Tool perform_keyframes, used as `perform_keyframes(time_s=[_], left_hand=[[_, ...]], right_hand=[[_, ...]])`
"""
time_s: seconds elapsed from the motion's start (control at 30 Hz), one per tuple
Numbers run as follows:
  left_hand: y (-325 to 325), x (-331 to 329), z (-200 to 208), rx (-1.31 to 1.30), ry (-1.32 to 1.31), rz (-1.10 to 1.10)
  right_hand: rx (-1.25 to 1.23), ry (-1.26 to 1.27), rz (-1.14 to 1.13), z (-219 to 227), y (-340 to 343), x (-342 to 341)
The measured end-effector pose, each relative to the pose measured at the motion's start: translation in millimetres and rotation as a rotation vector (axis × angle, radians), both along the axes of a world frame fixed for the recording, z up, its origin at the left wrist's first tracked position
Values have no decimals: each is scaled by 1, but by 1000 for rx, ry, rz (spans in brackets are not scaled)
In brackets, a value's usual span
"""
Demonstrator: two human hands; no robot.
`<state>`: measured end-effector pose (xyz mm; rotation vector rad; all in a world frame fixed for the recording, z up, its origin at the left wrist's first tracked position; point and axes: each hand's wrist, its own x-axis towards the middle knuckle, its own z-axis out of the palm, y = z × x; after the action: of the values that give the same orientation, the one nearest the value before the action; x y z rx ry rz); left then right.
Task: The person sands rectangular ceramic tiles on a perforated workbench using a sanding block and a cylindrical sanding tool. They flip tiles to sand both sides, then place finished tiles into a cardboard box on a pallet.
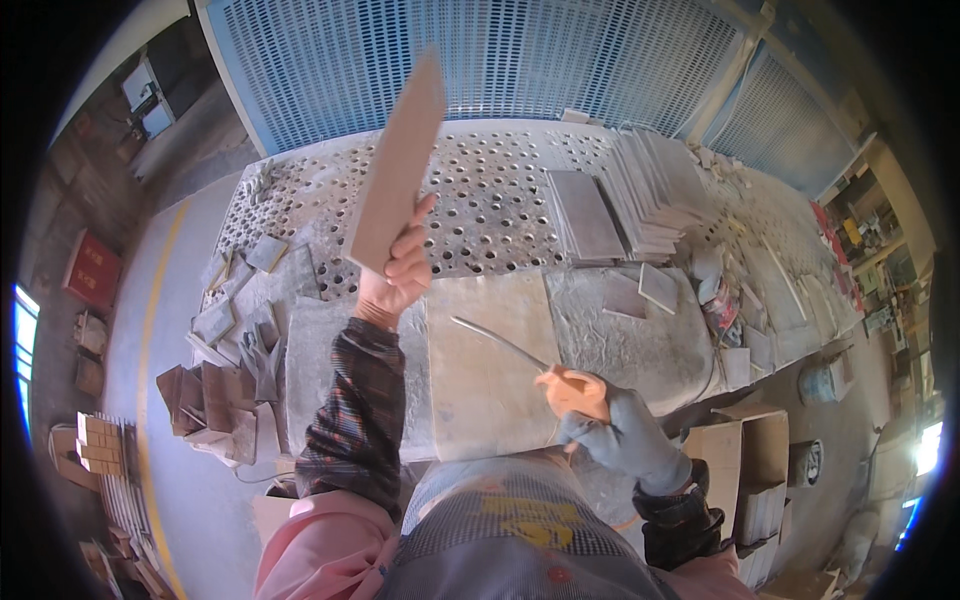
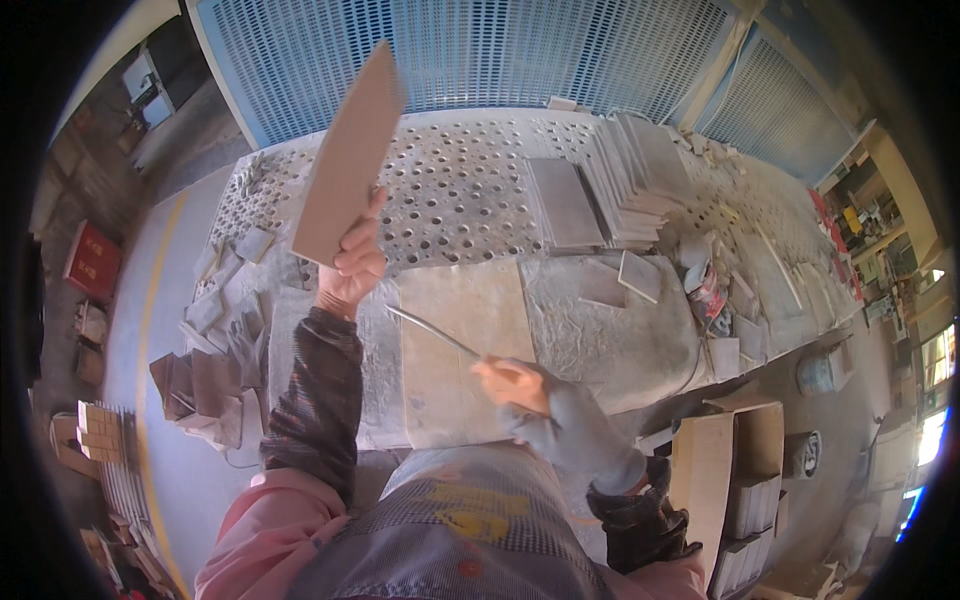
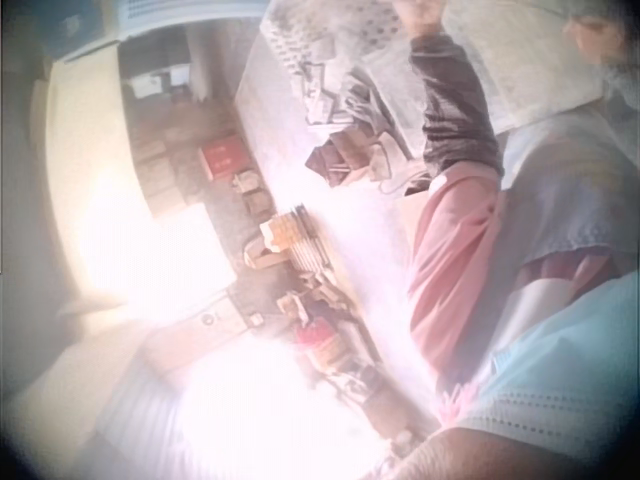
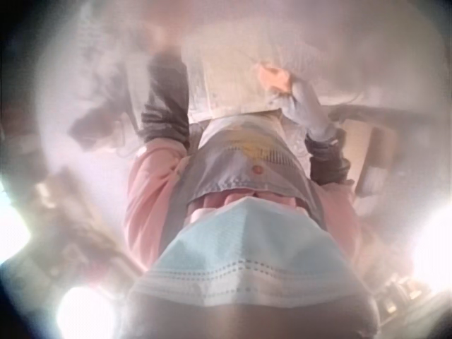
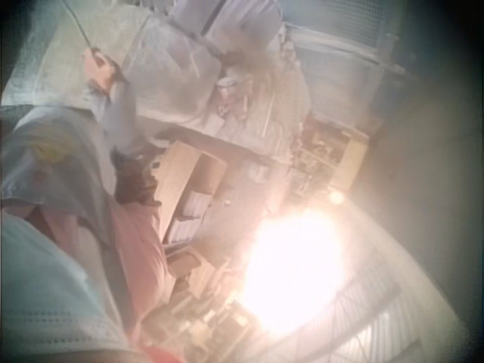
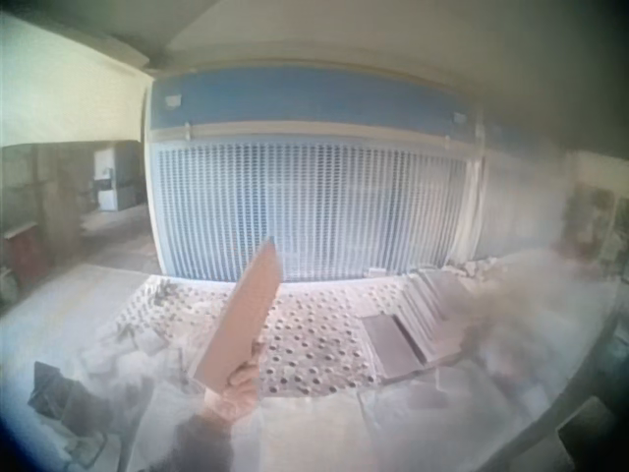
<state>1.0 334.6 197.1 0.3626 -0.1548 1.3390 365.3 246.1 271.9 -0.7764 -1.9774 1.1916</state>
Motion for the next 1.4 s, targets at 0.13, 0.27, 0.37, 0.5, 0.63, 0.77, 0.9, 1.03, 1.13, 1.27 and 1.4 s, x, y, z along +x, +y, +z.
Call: perform_keyframes(time_s=[0.13,0.27,0.37,0.5,0.63,0.77,0.9,1.03,1.13,1.27,1.4], left_hand=[[-10,36,-3,136,-101,-173],[-16,51,-8,157,-169,-186],[-33,47,-28,-27,-74,-146],[-93,33,-80,-201,-151,-141],[-117,67,-121,-497,284,199],[-126,118,-126,-579,565,310],[-155,152,-103,-623,716,393],[-205,189,-76,-667,767,491],[-246,228,-53,-671,773,557],[-347,304,-8,-825,898,838],[-465,409,78,-780,775,1007]], right_hand=[[-227,-149,-237,2,-1,-9],[-85,-208,-120,19,-8,6],[-119,-231,-176,22,-16,12],[55,-220,-2,-6,-17,27],[172,-203,-401,-44,-1,97],[37,-460,-285,-90,24,164],[332,-769,-100,-189,43,177],[744,-714,-63,-267,66,212],[678,-756,30,-251,93,247],[453,-872,300,-161,95,239],[82,-728,584,-40,4,229]])
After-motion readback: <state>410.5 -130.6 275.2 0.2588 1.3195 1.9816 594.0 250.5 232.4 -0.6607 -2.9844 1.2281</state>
